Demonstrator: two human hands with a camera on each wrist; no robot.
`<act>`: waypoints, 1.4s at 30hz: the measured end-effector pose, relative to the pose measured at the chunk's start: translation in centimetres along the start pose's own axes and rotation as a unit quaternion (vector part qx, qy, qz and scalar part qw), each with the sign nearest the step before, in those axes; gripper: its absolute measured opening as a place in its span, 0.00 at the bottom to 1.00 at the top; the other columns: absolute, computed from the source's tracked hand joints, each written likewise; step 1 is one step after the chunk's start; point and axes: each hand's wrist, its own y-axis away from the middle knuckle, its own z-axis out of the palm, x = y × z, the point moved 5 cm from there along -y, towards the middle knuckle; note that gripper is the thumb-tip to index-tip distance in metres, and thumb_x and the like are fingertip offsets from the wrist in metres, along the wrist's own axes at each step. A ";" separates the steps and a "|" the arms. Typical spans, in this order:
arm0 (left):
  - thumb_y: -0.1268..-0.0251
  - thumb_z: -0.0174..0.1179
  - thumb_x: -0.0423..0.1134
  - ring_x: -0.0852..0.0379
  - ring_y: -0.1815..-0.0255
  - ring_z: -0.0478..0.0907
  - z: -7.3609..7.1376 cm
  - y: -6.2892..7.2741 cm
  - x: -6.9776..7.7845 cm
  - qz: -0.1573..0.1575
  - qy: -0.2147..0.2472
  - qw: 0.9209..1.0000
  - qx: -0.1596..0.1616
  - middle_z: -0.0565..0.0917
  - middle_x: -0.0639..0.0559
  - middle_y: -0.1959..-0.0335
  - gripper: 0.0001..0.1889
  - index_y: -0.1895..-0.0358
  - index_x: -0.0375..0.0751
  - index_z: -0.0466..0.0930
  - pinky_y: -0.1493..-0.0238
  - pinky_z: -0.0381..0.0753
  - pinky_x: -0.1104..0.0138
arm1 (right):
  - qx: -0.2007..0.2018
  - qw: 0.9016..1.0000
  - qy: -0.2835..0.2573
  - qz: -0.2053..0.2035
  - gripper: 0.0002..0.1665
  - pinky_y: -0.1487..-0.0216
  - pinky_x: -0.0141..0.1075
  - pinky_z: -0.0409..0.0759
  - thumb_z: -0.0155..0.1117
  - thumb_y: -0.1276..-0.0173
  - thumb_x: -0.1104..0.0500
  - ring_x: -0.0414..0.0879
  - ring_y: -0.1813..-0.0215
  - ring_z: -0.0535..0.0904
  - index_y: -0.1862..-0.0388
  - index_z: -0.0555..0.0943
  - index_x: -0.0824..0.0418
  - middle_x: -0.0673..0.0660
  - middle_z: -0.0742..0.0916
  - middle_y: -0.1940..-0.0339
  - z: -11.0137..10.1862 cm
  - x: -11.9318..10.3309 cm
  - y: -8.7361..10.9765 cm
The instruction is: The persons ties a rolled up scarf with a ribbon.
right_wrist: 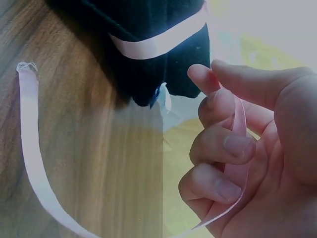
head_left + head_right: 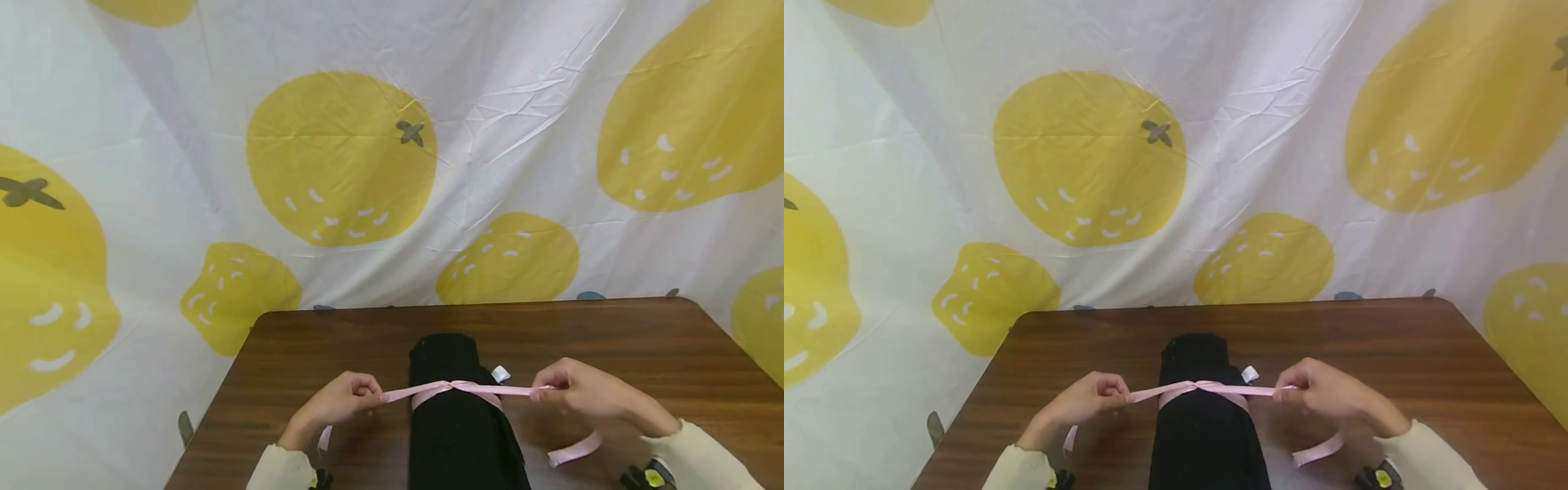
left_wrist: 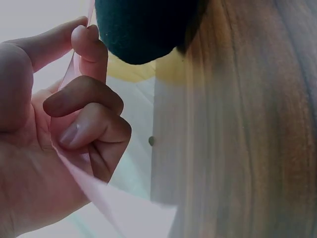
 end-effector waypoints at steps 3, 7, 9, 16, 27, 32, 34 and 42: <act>0.33 0.63 0.40 0.59 0.78 0.70 -0.2 0.0 0.2 -0.001 0.009 1.000 0.004 0.77 0.55 0.81 0.13 0.64 0.30 0.82 0.81 0.62 0.72 | -0.007 1.000 -0.013 0.006 0.08 0.84 0.28 0.61 0.59 0.27 0.61 0.29 0.80 0.66 0.65 0.84 0.54 0.56 0.72 0.85 -0.2 -0.1 0.1; 0.33 0.64 0.40 0.60 0.79 0.71 -0.5 0.1 0.4 0.000 0.013 1.000 0.012 0.77 0.55 0.81 0.12 0.64 0.31 0.82 0.81 0.60 0.72 | -0.012 0.999 -0.032 0.012 0.06 0.85 0.28 0.57 0.60 0.27 0.61 0.29 0.81 0.63 0.64 0.83 0.57 0.64 0.70 0.84 -0.6 -0.5 0.4; 0.34 0.65 0.41 0.61 0.79 0.69 -0.7 0.1 0.5 -0.002 0.015 1.000 0.012 0.77 0.55 0.81 0.12 0.64 0.32 0.82 0.81 0.60 0.73 | -0.014 0.999 -0.046 0.009 0.05 0.86 0.30 0.57 0.60 0.28 0.62 0.30 0.81 0.63 0.63 0.83 0.59 0.65 0.69 0.83 -0.8 -0.6 0.5; 0.34 0.65 0.44 0.62 0.80 0.65 -1.4 0.3 0.7 -0.010 0.032 0.999 0.014 0.79 0.55 0.80 0.12 0.64 0.38 0.82 0.79 0.60 0.72 | -0.010 0.998 -0.054 0.005 0.06 0.86 0.28 0.62 0.58 0.27 0.64 0.29 0.80 0.67 0.61 0.83 0.60 0.66 0.71 0.82 -1.9 -0.8 1.2; 0.34 0.65 0.44 0.63 0.78 0.65 -2.3 1.0 0.8 -0.011 0.035 0.999 0.022 0.78 0.52 0.79 0.11 0.64 0.37 0.82 0.76 0.62 0.72 | -0.014 0.998 -0.062 0.007 0.10 0.88 0.30 0.64 0.53 0.24 0.66 0.38 0.85 0.65 0.58 0.83 0.61 0.67 0.72 0.84 -3.2 -0.9 2.4; 0.33 0.64 0.44 0.63 0.79 0.64 -2.8 1.2 0.6 -0.011 0.031 0.999 0.026 0.78 0.55 0.80 0.11 0.64 0.37 0.82 0.76 0.61 0.72 | -0.012 0.997 -0.071 0.004 0.11 0.91 0.33 0.63 0.52 0.24 0.67 0.36 0.84 0.66 0.58 0.83 0.62 0.68 0.72 0.84 -3.7 -1.0 3.0; 0.34 0.64 0.43 0.63 0.79 0.63 -2.9 1.3 0.6 -0.013 0.034 0.999 0.027 0.78 0.55 0.80 0.12 0.64 0.37 0.82 0.77 0.61 0.72 | -0.011 0.997 -0.073 0.003 0.11 0.91 0.33 0.62 0.52 0.24 0.68 0.35 0.84 0.66 0.58 0.83 0.62 0.68 0.72 0.84 -3.9 -0.9 3.2; 0.34 0.65 0.42 0.60 0.76 0.69 -3.6 1.6 0.3 -0.017 0.049 0.998 0.031 0.77 0.54 0.79 0.11 0.63 0.36 0.83 0.72 0.65 0.70 | -0.012 0.996 -0.090 0.023 0.11 0.89 0.33 0.72 0.51 0.24 0.67 0.31 0.82 0.68 0.56 0.82 0.64 0.70 0.71 0.83 -4.6 -0.6 4.0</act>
